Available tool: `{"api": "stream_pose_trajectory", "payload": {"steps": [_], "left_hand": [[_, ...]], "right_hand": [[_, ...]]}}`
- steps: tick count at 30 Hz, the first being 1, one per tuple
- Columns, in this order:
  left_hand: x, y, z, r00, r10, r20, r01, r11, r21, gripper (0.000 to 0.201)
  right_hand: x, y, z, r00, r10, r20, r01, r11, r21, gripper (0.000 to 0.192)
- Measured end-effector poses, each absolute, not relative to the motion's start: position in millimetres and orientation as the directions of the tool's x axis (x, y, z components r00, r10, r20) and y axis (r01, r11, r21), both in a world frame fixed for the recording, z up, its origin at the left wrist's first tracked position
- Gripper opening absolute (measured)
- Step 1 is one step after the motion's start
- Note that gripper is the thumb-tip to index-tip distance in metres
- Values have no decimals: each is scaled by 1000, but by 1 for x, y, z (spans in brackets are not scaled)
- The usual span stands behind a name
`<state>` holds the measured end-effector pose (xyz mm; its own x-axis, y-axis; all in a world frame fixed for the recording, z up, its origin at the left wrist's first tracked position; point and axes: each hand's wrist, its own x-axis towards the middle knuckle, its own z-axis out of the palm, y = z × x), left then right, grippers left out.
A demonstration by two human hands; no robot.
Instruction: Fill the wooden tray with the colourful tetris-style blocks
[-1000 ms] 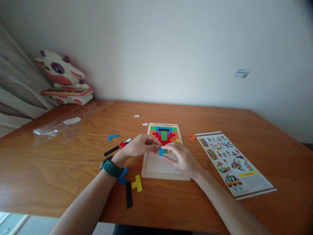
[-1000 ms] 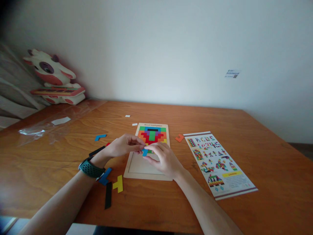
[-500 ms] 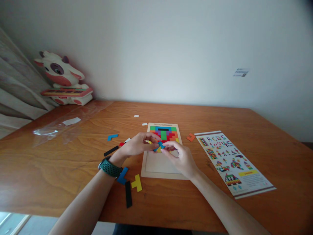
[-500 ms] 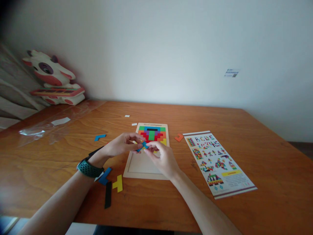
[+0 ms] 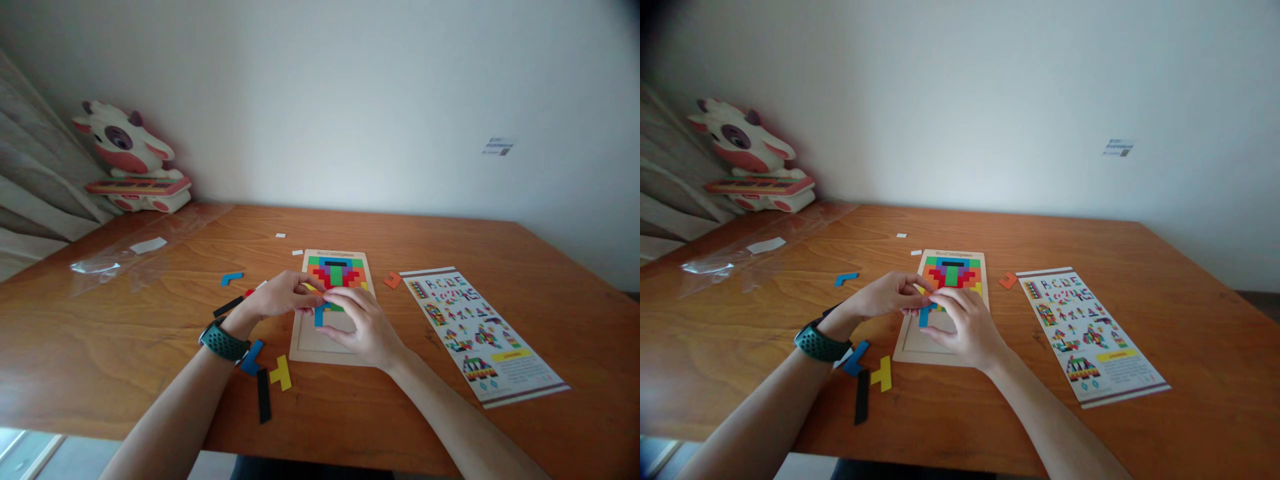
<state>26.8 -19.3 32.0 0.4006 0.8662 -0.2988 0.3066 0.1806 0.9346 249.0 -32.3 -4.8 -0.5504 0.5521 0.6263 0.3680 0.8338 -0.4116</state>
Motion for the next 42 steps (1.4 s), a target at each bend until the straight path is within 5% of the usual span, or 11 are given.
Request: {"api": "stream_pose_trajectory", "payload": {"steps": [9, 14, 17, 25, 28, 42], "left_hand": [[15, -17, 33, 296, 927, -232, 305, 139, 942, 34], [21, -18, 32, 277, 914, -297, 176, 255, 951, 37], [21, -19, 35, 256, 928, -269, 258, 203, 945, 35], [5, -15, 31, 107, 989, -101, 698, -2, 716, 26], [8, -15, 28, 120, 989, -85, 756, -36, 654, 24], [12, -15, 25, 110, 994, -29, 800, -71, 596, 28]], "right_hand": [[241, -35, -9, -554, 564, 613, 371, 826, -425, 22], [236, -37, -12, -499, 660, 562, 354, 747, -562, 28], [236, -37, -12, -496, 676, 544, 369, 732, -573, 19], [227, -41, -7, -725, 482, 492, 324, 869, -375, 36], [223, -45, -8, -793, 363, 489, 231, 922, -310, 33], [231, -45, -7, -842, 248, 480, 120, 952, -282, 19]]}}
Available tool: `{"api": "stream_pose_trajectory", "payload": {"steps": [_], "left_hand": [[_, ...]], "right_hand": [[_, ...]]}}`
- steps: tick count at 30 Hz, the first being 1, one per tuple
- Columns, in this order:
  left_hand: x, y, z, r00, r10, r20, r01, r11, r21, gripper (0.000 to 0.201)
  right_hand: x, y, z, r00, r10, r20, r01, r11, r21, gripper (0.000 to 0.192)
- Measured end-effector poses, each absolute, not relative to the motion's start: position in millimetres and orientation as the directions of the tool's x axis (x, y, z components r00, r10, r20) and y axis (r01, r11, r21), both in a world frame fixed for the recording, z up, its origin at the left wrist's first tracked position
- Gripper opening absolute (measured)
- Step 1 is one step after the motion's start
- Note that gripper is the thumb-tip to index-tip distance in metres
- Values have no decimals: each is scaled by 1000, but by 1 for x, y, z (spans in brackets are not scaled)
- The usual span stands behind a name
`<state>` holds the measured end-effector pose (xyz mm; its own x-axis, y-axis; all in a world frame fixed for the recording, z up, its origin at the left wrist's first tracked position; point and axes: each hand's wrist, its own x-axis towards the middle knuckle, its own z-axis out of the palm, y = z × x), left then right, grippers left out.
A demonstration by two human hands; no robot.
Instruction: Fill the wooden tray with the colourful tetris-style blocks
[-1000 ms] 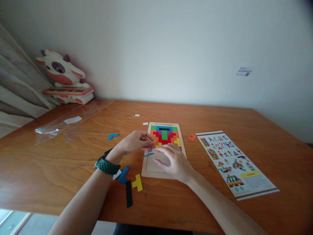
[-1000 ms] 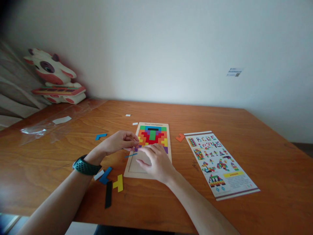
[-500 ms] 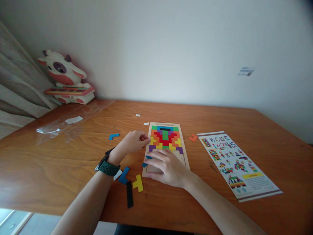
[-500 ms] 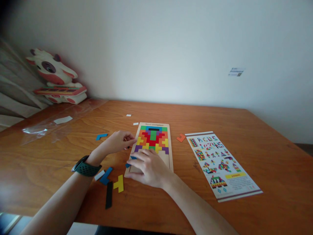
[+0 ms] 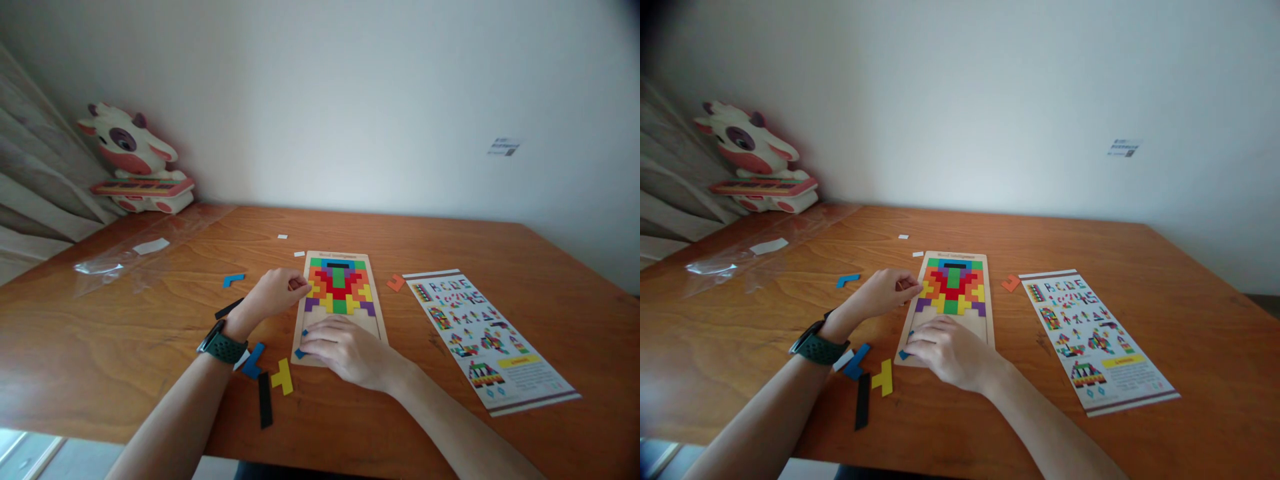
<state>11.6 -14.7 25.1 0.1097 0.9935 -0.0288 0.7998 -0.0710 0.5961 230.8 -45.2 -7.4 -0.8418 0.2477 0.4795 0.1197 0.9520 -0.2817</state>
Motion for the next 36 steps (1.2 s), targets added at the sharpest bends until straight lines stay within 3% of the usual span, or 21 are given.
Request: {"api": "stream_pose_trajectory", "payload": {"steps": [6, 15, 17, 21, 23, 29, 36], "left_hand": [[13, -15, 25, 122, 992, -25, 774, -79, 628, 28], [11, -20, 43, 252, 958, -138, 526, -16, 850, 42], [7, -23, 48, 303, 932, -199, 552, -2, 834, 43], [-1, -29, 56, 467, 761, -450, 659, 40, 751, 43], [-2, -30, 58, 489, 718, -495, 678, 44, 734, 42], [5, -30, 55, 478, 785, -394, 688, -57, 723, 40], [8, -31, 56, 497, 790, -359, 604, -19, 797, 41]], "right_hand": [[235, -39, -7, -852, 236, 467, 129, 960, -248, 20], [236, -35, -8, -855, 143, 498, 126, 990, -66, 25], [235, -34, -10, -845, 164, 509, 138, 987, -88, 21], [233, -32, -14, -804, 211, 556, 139, 976, -169, 19], [231, -31, -14, -796, 213, 567, 136, 975, -175, 19], [233, -32, -13, -789, 217, 575, 147, 975, -167, 19], [242, -31, -13, -637, 456, 621, 226, 881, -415, 12]]}}
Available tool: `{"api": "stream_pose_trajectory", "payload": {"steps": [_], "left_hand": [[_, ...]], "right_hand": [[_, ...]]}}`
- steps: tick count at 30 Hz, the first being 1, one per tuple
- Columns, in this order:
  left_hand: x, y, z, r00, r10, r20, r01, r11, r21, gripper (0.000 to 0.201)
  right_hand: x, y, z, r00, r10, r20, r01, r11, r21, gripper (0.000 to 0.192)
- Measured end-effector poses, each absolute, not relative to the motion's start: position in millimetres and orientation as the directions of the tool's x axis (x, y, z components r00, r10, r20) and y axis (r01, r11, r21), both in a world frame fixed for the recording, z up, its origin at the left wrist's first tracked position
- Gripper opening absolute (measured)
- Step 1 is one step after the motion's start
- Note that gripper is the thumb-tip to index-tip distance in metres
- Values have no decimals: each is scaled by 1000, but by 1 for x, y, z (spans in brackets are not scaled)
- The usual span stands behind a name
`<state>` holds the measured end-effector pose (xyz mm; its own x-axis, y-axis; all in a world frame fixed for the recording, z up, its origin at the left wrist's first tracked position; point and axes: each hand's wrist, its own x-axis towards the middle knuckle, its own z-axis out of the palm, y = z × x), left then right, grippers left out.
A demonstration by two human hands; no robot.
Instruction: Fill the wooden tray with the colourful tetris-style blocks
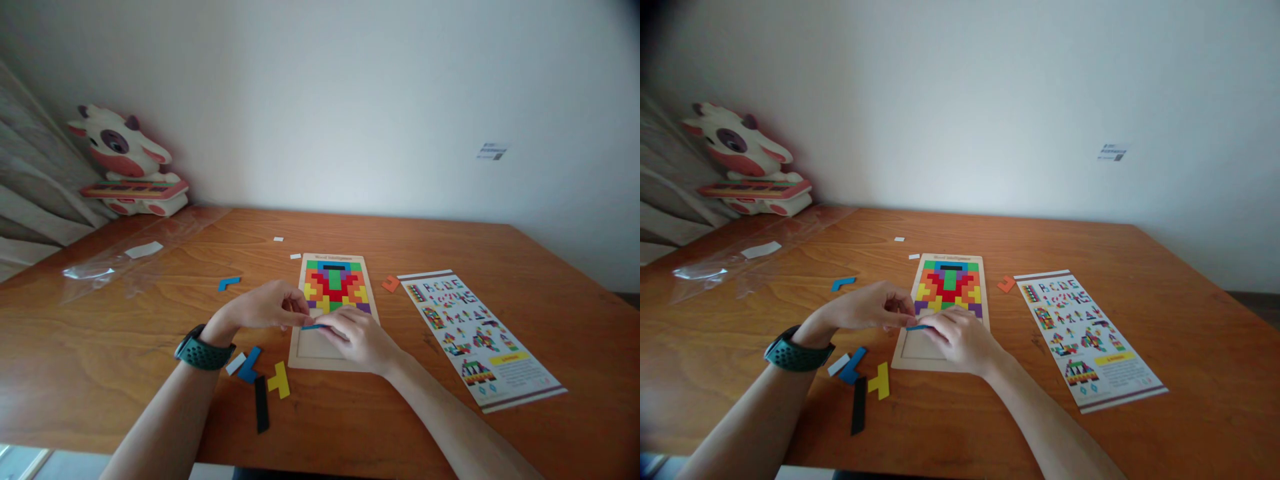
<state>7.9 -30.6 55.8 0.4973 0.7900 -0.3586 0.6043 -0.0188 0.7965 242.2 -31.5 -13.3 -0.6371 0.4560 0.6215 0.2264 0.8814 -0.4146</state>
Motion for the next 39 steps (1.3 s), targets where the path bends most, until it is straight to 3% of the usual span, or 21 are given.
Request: {"api": "stream_pose_trajectory", "payload": {"steps": [7, 14, 17, 22, 25, 29, 34, 39], "left_hand": [[13, -32, 56, 474, 815, -333, 606, -28, 795, 25], [19, -29, 46, 428, 812, -396, 499, 153, 853, 25], [22, -28, 47, 440, 803, -402, 476, 170, 863, 27], [19, -29, 52, 448, 795, -408, 536, 126, 835, 38], [12, -25, 49, 381, 865, -327, 602, 36, 798, 46], [3, -16, 38, 122, 989, -79, 706, -31, 707, 49], [6, -13, 29, -22, 997, 76, 858, -20, 513, 37], [9, -15, 29, -21, 991, 135, 880, -46, 472, 34]], "right_hand": [[242, -31, -15, -497, 592, 635, 225, 794, -565, 21], [238, -36, -11, -479, 563, 674, 392, 824, -409, 39], [234, -39, -9, -478, 535, 696, 438, 832, -339, 35], [230, -42, -10, -473, 548, 690, 433, 827, -359, 30], [232, -42, -11, -499, 571, 651, 419, 817, -396, 32], [233, -41, -15, -575, 583, 574, 430, 812, -394, 33], [232, -39, -19, -634, 589, 501, 455, 808, -374, 32], [234, -37, -18, -672, 551, 495, 446, 835, -323, 22]]}}
